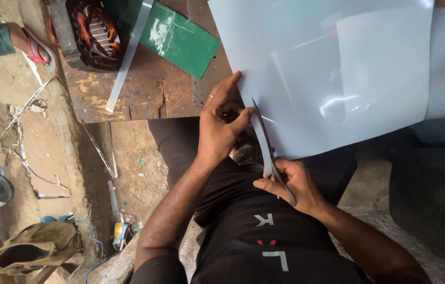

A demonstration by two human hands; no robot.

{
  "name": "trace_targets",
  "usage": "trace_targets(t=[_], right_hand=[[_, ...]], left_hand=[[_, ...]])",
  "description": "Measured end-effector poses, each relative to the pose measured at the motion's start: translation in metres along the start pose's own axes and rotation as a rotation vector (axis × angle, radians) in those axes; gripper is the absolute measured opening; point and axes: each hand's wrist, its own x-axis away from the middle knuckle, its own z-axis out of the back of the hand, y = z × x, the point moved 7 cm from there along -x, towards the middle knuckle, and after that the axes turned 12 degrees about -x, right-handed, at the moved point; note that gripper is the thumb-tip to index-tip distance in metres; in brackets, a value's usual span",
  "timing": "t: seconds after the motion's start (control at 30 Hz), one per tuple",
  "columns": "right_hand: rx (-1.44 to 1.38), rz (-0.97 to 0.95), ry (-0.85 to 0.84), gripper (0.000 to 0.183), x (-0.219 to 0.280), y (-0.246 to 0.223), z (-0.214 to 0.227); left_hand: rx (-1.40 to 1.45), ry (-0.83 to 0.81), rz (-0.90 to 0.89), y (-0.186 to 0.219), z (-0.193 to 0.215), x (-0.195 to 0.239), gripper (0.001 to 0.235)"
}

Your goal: Cutting a white insulation sheet into thin strips using large scissors.

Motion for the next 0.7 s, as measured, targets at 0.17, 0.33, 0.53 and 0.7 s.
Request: trace_targets(t=[0.17, 0.33, 0.53, 0.7], right_hand=[[-0.014, 0.070, -0.027, 0.034, -0.008, -0.004, 0.001], [-0.049, 0.061, -0.047, 0.033, -0.011, -0.002, -0.003], [0.006, -0.025, 0.024, 0.035, -0.010, -0.002, 0.001], [-0.013, 0.060, 0.003, 0.037, -0.015, 0.006, 0.005]], left_hand=[[0.035, -0.022, 0.047, -0.001, -0.001, 0.001, 0.070], [0.027, -0.013, 0.060, -0.004, 0.001, 0.002, 0.070], [-0.026, -0.024, 0.021, -0.001, 0.000, 0.001, 0.070], [0.040, -0.037, 0.027, -0.005, -0.006, 0.007, 0.072]])
